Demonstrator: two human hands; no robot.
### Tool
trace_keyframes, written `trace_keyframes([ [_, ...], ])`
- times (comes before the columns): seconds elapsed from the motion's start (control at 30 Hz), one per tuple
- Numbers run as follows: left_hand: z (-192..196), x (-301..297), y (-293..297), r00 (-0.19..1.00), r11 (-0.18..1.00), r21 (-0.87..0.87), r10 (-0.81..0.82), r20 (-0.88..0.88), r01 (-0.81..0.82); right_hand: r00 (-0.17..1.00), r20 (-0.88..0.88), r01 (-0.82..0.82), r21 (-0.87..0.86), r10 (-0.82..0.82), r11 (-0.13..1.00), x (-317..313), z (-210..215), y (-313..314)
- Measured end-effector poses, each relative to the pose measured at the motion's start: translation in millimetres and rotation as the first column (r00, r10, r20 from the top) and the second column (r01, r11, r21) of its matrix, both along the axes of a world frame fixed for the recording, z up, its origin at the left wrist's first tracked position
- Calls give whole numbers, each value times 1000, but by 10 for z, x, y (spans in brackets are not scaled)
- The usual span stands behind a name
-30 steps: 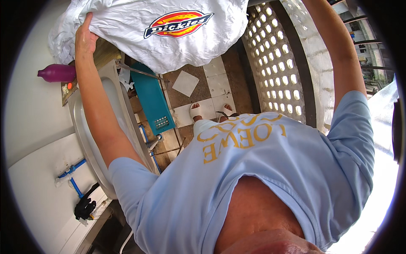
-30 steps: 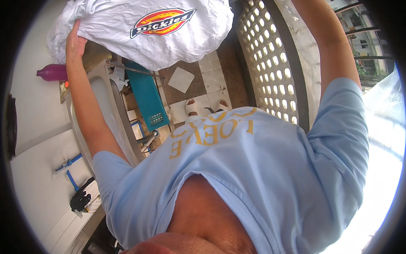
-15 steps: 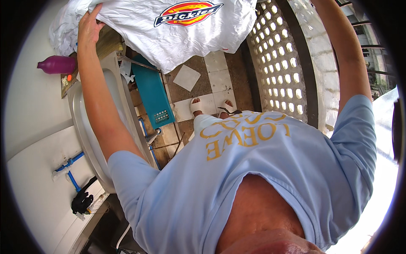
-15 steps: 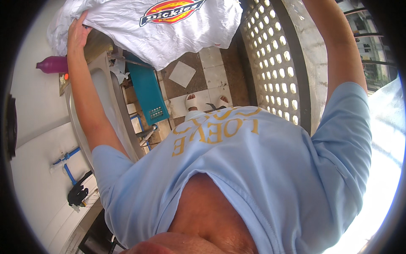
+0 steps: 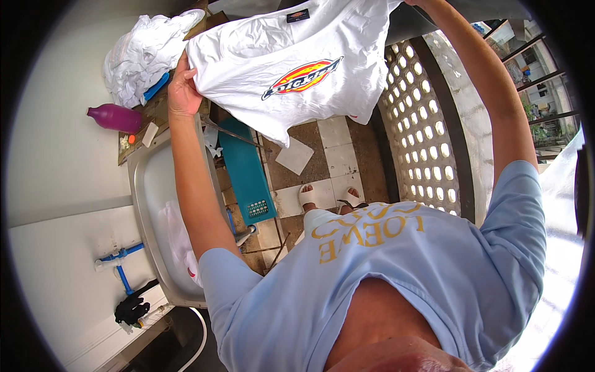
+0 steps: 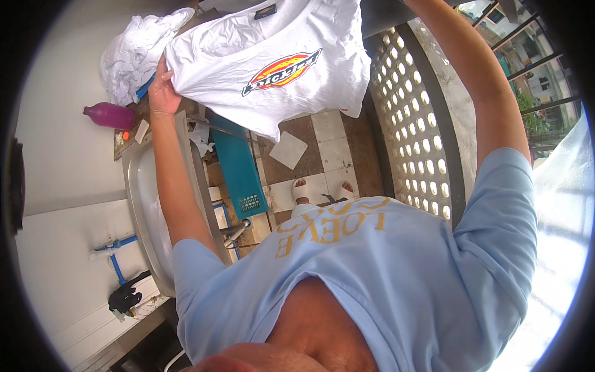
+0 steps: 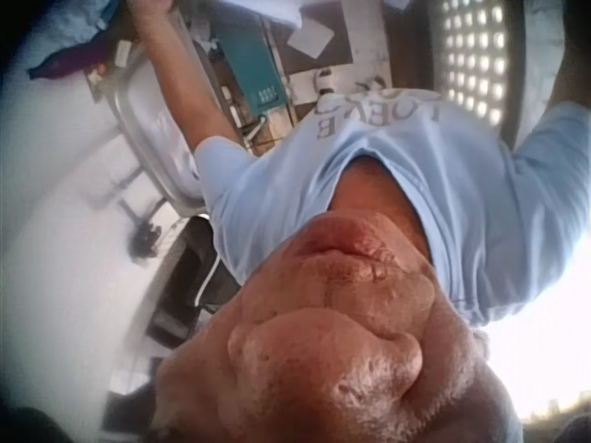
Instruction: The person hand-washes a white t-shirt in a basin, scrubbing the fabric against itself and using a bar of soap to clean specific areas.
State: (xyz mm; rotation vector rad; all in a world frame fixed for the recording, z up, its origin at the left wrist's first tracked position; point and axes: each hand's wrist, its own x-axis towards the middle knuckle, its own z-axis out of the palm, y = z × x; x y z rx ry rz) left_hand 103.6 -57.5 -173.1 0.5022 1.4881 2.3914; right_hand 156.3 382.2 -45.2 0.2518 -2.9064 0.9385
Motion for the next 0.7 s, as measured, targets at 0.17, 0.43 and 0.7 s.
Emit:
trace_keyframes([
  [0.17, -81, 59, 68, 999, 993, 115, 17, 49, -23, 1000, 4, 7, 93, -7, 996, -41, 0, 74],
  [0.43, -88, 53, 89, 999, 989, 141, 33, 40, -38, 991, -128, -48, 3, 48, 999, -145, -151, 139],
  [0.7, 241, 70, 190, 971, 984, -41, 163, -175, -173, 984, -174, -65, -212, 27, 975, 109, -87, 58],
])
